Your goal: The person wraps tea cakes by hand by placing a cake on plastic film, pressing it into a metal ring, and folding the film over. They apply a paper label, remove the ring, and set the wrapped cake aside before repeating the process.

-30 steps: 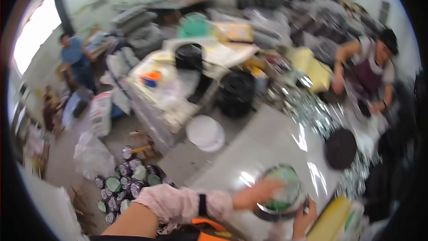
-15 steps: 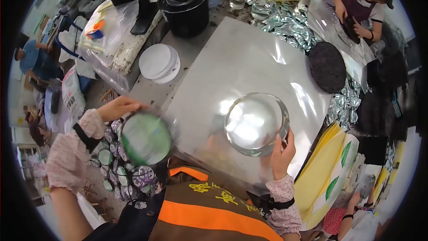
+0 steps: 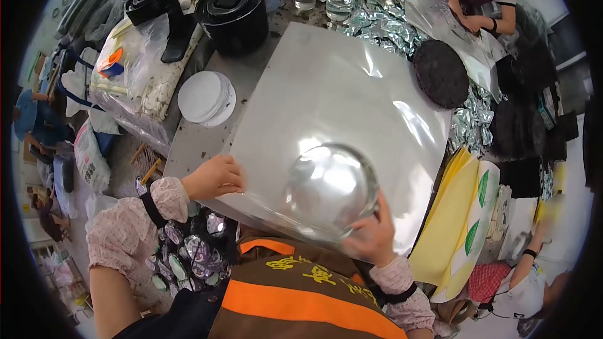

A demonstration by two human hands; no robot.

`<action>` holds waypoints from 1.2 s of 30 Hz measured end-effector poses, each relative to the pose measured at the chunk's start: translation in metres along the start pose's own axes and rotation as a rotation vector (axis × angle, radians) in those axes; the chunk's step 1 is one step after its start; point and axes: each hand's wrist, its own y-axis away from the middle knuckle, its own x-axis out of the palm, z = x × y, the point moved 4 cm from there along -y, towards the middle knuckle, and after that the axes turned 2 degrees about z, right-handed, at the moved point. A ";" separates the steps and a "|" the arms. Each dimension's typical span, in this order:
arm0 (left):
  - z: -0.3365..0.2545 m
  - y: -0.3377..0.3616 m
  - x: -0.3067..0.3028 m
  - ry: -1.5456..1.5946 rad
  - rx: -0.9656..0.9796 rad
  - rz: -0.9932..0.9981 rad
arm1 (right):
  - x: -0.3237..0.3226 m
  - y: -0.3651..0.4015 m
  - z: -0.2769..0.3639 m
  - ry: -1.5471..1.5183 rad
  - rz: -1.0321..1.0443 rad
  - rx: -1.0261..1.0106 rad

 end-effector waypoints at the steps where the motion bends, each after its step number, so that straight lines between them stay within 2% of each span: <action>1: 0.000 -0.005 0.001 -0.017 -0.048 -0.012 | 0.010 -0.005 0.017 0.000 0.078 -0.080; 2: 0.000 -0.013 0.000 -0.035 -0.089 -0.018 | 0.021 -0.009 0.033 -0.006 0.156 -0.159; 4: -0.023 -0.038 -0.032 0.281 -0.228 -0.231 | 0.042 -0.032 0.064 0.007 0.364 -0.348; 5: -0.030 -0.048 -0.048 0.441 -0.293 -0.338 | 0.045 -0.038 0.054 0.021 0.296 -0.286; 6: -0.033 -0.046 -0.048 0.560 -0.253 -0.355 | 0.052 -0.042 0.035 0.031 0.228 -0.224; 7: -0.044 -0.041 -0.048 0.458 -0.187 -0.314 | 0.056 -0.046 0.016 0.039 0.166 -0.166; 8: -0.053 -0.036 -0.044 0.360 -0.125 -0.285 | 0.041 -0.044 -0.010 -0.023 0.042 0.001; 9: -0.054 -0.031 -0.035 0.084 -0.029 -0.236 | 0.030 -0.045 -0.030 0.004 -0.065 0.116; 10: -0.051 -0.031 -0.024 0.050 -0.097 -0.174 | 0.018 -0.048 -0.046 0.018 -0.170 0.232; 11: -0.045 -0.029 -0.012 0.038 -0.117 -0.132 | 0.008 -0.050 -0.050 0.089 -0.294 0.207; 13: -0.027 -0.036 0.000 0.006 -0.141 -0.041 | 0.003 -0.045 -0.038 0.122 -0.252 0.220; 14: -0.024 -0.040 -0.008 0.175 -0.187 0.009 | 0.002 -0.040 -0.035 0.146 -0.241 0.226; 16: -0.020 -0.042 -0.040 -0.078 -0.019 -0.338 | 0.014 0.009 -0.029 0.404 -0.046 0.106; 18: 0.014 -0.032 -0.067 -0.335 -0.302 -0.591 | 0.023 0.082 -0.024 0.237 0.253 -0.003; 19: 0.038 -0.024 -0.075 -0.487 -0.366 -0.757 | 0.013 0.108 -0.012 0.104 0.414 -0.027; 20: 0.056 -0.018 -0.080 -0.491 -0.468 -0.709 | 0.004 0.128 -0.003 0.047 0.406 0.003; 21: 0.072 -0.012 -0.078 -0.509 -0.440 -0.714 | -0.012 0.142 0.001 0.033 0.469 0.183; 23: 0.093 -0.004 -0.064 -0.554 -0.364 -0.710 | -0.066 0.100 0.005 0.327 0.203 -0.022; 24: 0.092 -0.007 -0.065 -0.518 -0.408 -0.706 | -0.102 0.068 0.007 0.567 0.119 0.077; 25: 0.089 -0.008 -0.068 -0.482 -0.454 -0.703 | -0.135 0.033 -0.007 0.424 -0.172 0.218; 26: 0.087 -0.009 -0.071 -0.449 -0.504 -0.707 | -0.160 0.012 -0.050 0.354 -0.438 0.190; 28: 0.088 -0.009 -0.074 -0.372 -0.536 -0.716 | -0.213 -0.061 -0.096 0.270 -0.568 0.458; 29: 0.088 -0.007 -0.075 -0.335 -0.561 -0.722 | -0.228 -0.078 -0.154 0.293 -0.625 0.360; 31: 0.089 -0.002 -0.074 -0.208 -0.647 -0.763 | -0.238 -0.137 -0.192 0.484 -0.750 0.352; 32: 0.091 -0.001 -0.074 -0.144 -0.688 -0.785 | -0.244 -0.159 -0.217 0.480 -0.740 0.462; 34: 0.092 0.001 -0.075 0.045 -0.670 -0.917 | -0.248 -0.180 -0.252 0.466 -0.712 0.701; 35: 0.090 -0.001 -0.079 0.138 -0.654 -0.979 | -0.247 -0.180 -0.256 0.482 -0.741 0.668; 36: 0.044 -0.028 -0.084 0.108 -0.518 -1.062 | -0.248 -0.182 -0.256 0.499 -0.774 0.632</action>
